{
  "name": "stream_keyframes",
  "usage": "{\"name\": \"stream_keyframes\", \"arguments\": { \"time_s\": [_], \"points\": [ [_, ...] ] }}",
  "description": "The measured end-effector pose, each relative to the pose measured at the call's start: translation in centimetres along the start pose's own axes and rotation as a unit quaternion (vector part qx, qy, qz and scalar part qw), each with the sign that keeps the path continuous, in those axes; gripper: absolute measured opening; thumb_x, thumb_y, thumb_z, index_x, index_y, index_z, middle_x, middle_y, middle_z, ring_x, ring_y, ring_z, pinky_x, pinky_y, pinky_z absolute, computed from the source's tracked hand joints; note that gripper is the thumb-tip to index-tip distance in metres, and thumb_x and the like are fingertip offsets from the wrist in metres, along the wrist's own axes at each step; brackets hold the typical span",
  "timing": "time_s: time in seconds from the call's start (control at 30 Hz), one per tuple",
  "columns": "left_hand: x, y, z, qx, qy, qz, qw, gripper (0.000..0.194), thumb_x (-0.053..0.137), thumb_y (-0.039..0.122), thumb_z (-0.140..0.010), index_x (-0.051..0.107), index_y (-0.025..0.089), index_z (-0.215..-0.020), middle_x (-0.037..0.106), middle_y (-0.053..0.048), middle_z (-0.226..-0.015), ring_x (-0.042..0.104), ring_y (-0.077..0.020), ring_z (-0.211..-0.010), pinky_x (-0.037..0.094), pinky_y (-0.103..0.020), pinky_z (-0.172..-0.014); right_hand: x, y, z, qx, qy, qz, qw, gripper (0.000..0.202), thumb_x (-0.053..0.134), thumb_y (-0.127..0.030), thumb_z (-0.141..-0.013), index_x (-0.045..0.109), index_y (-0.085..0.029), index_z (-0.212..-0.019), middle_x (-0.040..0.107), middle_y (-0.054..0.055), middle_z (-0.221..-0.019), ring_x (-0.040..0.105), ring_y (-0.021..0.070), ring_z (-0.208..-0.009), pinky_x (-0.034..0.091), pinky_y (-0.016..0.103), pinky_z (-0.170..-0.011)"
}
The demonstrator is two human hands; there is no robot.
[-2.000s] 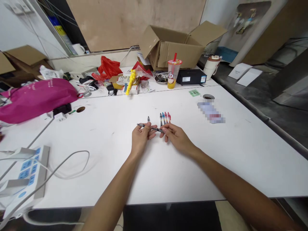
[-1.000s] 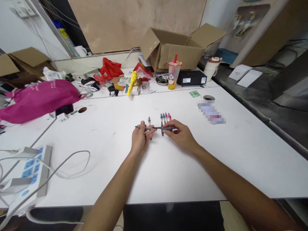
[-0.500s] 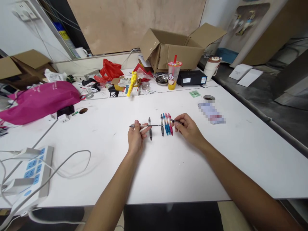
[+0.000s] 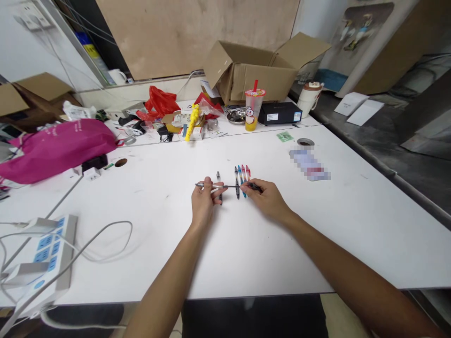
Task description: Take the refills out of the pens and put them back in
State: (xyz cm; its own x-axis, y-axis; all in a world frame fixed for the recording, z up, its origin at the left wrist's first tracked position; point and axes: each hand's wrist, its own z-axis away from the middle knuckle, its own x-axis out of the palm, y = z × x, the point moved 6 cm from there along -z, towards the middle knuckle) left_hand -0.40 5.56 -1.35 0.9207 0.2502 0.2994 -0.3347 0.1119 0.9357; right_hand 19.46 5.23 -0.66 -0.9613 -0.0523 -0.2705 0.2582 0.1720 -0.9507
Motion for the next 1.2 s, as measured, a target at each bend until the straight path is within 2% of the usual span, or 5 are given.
{"name": "stream_keyframes", "arguments": {
  "time_s": [0.5,0.67,0.87,1.07,1.2],
  "points": [
    [-1.9,1.3,-0.5,0.004,0.067,-0.005,0.998,0.044,0.065,0.058,-0.09,0.064,0.015,-0.098,0.073,-0.019,-0.122,0.075,-0.0253,-0.106,0.051,-0.02,-0.052,-1.7,-0.4,-0.5,0.002,0.026,0.024,0.999,0.041,0.067,-0.059,-0.086,0.07,-0.019,-0.08,0.054,-0.001,-0.065,0.044,0.0137,-0.06,0.036,0.029,-0.056],
    [-1.2,0.5,-0.4,-0.003,0.042,-0.011,0.999,0.043,0.067,0.057,-0.09,0.065,0.014,-0.098,0.075,-0.019,-0.117,0.076,-0.0228,-0.099,0.052,-0.02,-0.052,-1.1,-0.6,-0.4,-0.004,0.003,0.021,1.0,0.043,0.067,-0.062,-0.085,0.071,-0.019,-0.081,0.057,0.001,-0.068,0.044,0.0139,-0.061,0.038,0.03,-0.057],
    [1.5,-1.1,1.0,-0.041,-0.035,0.025,0.998,0.042,0.069,0.055,-0.089,0.059,0.016,-0.096,0.078,-0.018,-0.108,0.078,-0.0227,-0.09,0.054,-0.021,-0.055,0.3,-0.4,0.0,0.003,-0.037,0.015,0.999,0.044,0.065,-0.062,-0.086,0.074,-0.019,-0.086,0.063,0.002,-0.072,0.048,0.0148,-0.063,0.039,0.03,-0.058],
    [0.9,-0.4,0.8,-0.034,-0.006,0.046,0.998,0.034,0.064,0.049,-0.094,0.059,0.015,-0.096,0.078,-0.016,-0.107,0.078,-0.0189,-0.089,0.054,-0.017,-0.055,-0.3,-1.2,-0.1,-0.032,-0.048,0.022,0.998,0.041,0.05,-0.053,-0.099,0.074,-0.021,-0.107,0.072,0.005,-0.095,0.062,0.0204,-0.086,0.047,0.034,-0.078],
    [0.5,-0.1,0.5,-0.037,0.007,0.054,0.998,0.03,0.065,0.044,-0.096,0.06,0.015,-0.098,0.077,-0.016,-0.11,0.078,-0.0177,-0.087,0.054,-0.018,-0.055,-0.7,-0.6,-0.3,-0.02,-0.049,0.026,0.998,0.03,0.064,-0.046,-0.092,0.077,-0.023,-0.107,0.076,0.007,-0.104,0.066,0.0226,-0.091,0.05,0.038,-0.083]
  ]
}}
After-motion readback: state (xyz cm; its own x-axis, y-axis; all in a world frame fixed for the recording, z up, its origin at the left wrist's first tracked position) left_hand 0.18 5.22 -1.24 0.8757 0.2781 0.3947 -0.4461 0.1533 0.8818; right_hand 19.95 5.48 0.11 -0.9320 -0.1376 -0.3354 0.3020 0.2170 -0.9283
